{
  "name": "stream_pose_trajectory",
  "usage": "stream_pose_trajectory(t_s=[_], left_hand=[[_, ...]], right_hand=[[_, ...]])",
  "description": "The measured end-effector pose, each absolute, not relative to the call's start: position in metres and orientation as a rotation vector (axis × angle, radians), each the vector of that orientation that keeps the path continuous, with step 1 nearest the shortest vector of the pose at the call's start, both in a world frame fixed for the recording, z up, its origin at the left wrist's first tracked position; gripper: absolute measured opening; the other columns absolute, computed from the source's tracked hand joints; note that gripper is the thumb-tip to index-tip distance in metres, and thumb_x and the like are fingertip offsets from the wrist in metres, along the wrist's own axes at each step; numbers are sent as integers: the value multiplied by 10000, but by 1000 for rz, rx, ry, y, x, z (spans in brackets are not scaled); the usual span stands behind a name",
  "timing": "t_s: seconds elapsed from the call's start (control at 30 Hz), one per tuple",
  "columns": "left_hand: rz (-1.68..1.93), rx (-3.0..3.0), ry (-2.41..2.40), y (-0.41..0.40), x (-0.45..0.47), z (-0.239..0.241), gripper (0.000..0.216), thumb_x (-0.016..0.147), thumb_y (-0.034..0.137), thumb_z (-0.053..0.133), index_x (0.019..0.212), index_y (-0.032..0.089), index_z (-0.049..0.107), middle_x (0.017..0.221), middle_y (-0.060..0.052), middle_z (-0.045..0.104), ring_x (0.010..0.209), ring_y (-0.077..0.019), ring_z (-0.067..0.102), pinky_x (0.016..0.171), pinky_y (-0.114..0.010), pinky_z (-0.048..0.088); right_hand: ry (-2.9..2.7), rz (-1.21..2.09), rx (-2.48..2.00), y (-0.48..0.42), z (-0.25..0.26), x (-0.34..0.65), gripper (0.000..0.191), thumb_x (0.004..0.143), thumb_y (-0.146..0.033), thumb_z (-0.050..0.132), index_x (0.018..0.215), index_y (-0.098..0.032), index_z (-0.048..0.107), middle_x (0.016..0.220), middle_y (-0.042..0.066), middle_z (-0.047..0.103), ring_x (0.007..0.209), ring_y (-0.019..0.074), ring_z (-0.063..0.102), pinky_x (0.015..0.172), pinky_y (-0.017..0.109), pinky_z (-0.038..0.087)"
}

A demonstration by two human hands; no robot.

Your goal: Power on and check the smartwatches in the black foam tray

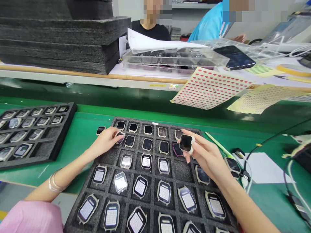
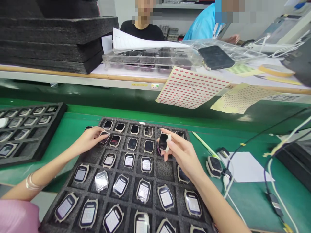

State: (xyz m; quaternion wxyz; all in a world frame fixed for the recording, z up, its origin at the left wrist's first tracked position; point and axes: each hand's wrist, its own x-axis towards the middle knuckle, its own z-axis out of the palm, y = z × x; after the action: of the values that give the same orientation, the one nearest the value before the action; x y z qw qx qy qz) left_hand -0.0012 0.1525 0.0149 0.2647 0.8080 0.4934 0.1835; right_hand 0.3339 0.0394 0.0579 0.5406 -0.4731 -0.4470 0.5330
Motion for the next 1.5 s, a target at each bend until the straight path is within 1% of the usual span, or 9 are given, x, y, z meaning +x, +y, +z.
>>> stream_pose_trajectory(t_s=[0.13,0.23,0.37,0.57,0.8,1.07,1.23,1.33,1.5], left_hand=[[732,1557,957,144,23,39,263,870,411,600,943,160,580,896,-55,685,822,-202,689,771,-321,548],[810,1175,752,134,48,54,290,826,394,677,972,151,616,822,-30,663,723,-171,678,698,-285,552],[773,1058,691,121,69,62,355,843,377,661,1089,126,611,730,-13,598,614,-116,592,522,-200,475],[651,1253,732,115,71,54,402,810,280,674,1178,165,561,730,28,517,550,-83,462,495,-204,399],[710,1691,841,106,69,46,446,828,225,595,1264,223,500,1030,-55,598,910,-201,574,752,-299,503],[721,1881,888,99,69,47,524,871,264,559,1359,201,380,1090,-87,595,756,-178,573,626,-294,511],[768,1935,849,100,69,47,489,870,223,544,1333,193,390,1290,-110,549,1086,-252,572,861,-357,515],[810,2000,810,101,69,45,457,852,173,543,1293,199,425,1270,-104,572,1144,-248,558,964,-374,467],[811,2017,795,101,67,49,477,828,136,539,1288,195,428,1266,-109,574,1149,-240,562,987,-368,449]], right_hand=[[-1055,1478,-971,55,68,312,362,907,-310,634,1262,-238,614,951,80,678,628,170,644,447,243,509],[-1046,1608,-884,60,68,300,360,916,-297,625,1270,-240,599,978,84,671,625,167,660,448,235,510],[-1005,1702,-821,60,61,295,377,911,-293,634,1282,-240,588,1079,110,665,617,147,647,494,247,505],[-959,1715,-872,57,50,299,440,885,-315,659,1300,-204,563,1129,152,668,571,134,607,491,258,467],[-978,1720,-870,53,48,293,401,883,-305,661,1268,-222,589,1090,119,677,569,128,611,478,246,464],[-1030,1681,-936,49,49,292,420,873,-308,667,1280,-242,587,1094,113,675,583,132,619,474,245,474],[-1048,1675,-921,50,51,290,419,855,-306,694,1261,-241,615,1071,109,678,608,148,645,485,249,499],[-1074,1648,-948,50,49,292,413,848,-308,706,1246,-227,630,987,100,702,561,146,637,461,250,503],[-1158,1616,-964,45,45,296,429,856,-309,705,1264,-212,619,692,30,690,511,147,616,438,239,502]])
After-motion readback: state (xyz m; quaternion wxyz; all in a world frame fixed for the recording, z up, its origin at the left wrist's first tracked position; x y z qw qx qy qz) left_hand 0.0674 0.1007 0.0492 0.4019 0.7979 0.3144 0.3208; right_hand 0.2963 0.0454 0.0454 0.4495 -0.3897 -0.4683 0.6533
